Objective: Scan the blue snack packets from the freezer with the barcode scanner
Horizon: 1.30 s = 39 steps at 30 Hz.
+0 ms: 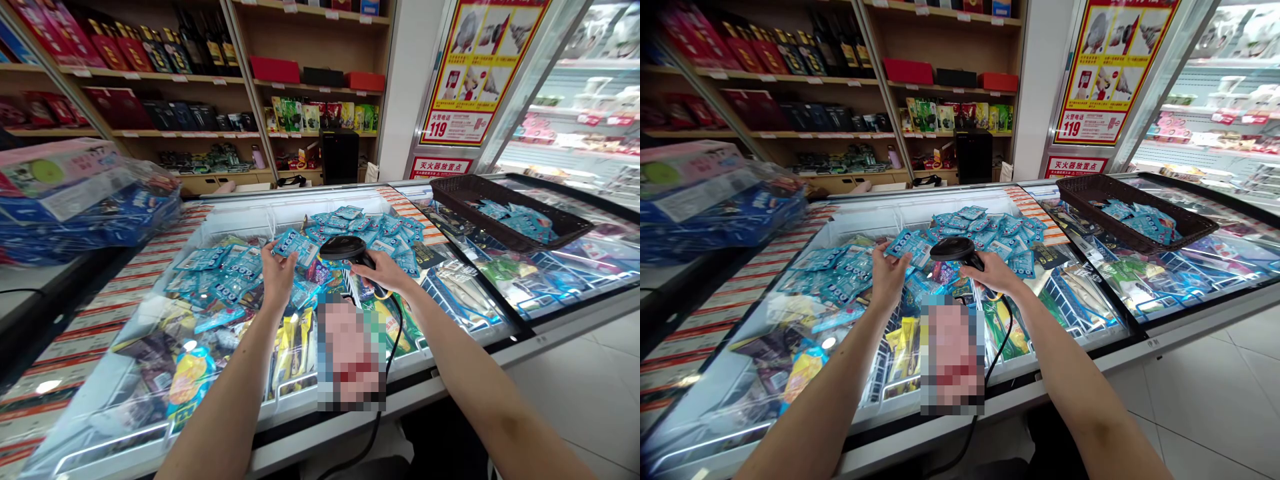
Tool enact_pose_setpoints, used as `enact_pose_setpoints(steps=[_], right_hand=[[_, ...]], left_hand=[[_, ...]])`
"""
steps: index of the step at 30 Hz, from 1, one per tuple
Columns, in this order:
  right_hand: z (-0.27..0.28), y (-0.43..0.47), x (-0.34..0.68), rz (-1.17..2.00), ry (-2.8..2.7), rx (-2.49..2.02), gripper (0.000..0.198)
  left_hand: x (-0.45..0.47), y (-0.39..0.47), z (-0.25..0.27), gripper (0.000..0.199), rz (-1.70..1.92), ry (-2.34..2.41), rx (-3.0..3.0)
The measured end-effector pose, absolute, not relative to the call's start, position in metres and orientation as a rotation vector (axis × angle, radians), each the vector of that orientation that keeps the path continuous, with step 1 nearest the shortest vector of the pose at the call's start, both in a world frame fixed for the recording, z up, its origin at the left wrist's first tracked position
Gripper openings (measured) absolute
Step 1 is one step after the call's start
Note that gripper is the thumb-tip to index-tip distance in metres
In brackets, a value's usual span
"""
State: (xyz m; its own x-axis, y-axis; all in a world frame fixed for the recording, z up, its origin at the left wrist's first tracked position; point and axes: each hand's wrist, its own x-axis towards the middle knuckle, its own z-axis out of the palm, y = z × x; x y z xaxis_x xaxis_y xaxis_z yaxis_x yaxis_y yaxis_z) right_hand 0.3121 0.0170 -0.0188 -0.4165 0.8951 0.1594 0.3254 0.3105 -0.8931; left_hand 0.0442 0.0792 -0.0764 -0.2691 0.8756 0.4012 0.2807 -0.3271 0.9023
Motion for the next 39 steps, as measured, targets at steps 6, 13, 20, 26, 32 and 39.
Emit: enact_pose_setpoints(steps=[6, 13, 20, 26, 32, 39], right_hand=[[-0.019, 0.017, 0.312, 1.074, -1.899, -1.076, 0.041], [-0.017, 0.016, 0.312, 1.081, -1.88, -1.08, 0.042], [-0.018, 0.016, 0.311, 1.107, -1.832, -1.071, 0.037], [-0.022, 0.019, 0.314, 1.122, -1.786, -1.073, 0.04], [-0.022, 0.02, 0.314, 1.156, -1.733, -1.042, 0.04], [-0.022, 0.021, 0.317, 1.195, -1.68, -1.064, 0.04]], left_hand=[[0.045, 0.08, -0.078, 0.068, 1.658, 1.408, 1.482], [0.045, 0.078, -0.074, 0.069, 1.638, 1.434, 1.537], [0.047, 0.076, -0.072, 0.067, 1.668, 1.436, 1.539], [0.049, 0.055, -0.05, 0.054, 1.72, 1.66, 1.735], [0.027, 0.054, -0.037, 0.064, 1.667, 2.027, 1.776], [0.012, 0.057, -0.036, 0.073, 1.432, 2.351, 1.714]])
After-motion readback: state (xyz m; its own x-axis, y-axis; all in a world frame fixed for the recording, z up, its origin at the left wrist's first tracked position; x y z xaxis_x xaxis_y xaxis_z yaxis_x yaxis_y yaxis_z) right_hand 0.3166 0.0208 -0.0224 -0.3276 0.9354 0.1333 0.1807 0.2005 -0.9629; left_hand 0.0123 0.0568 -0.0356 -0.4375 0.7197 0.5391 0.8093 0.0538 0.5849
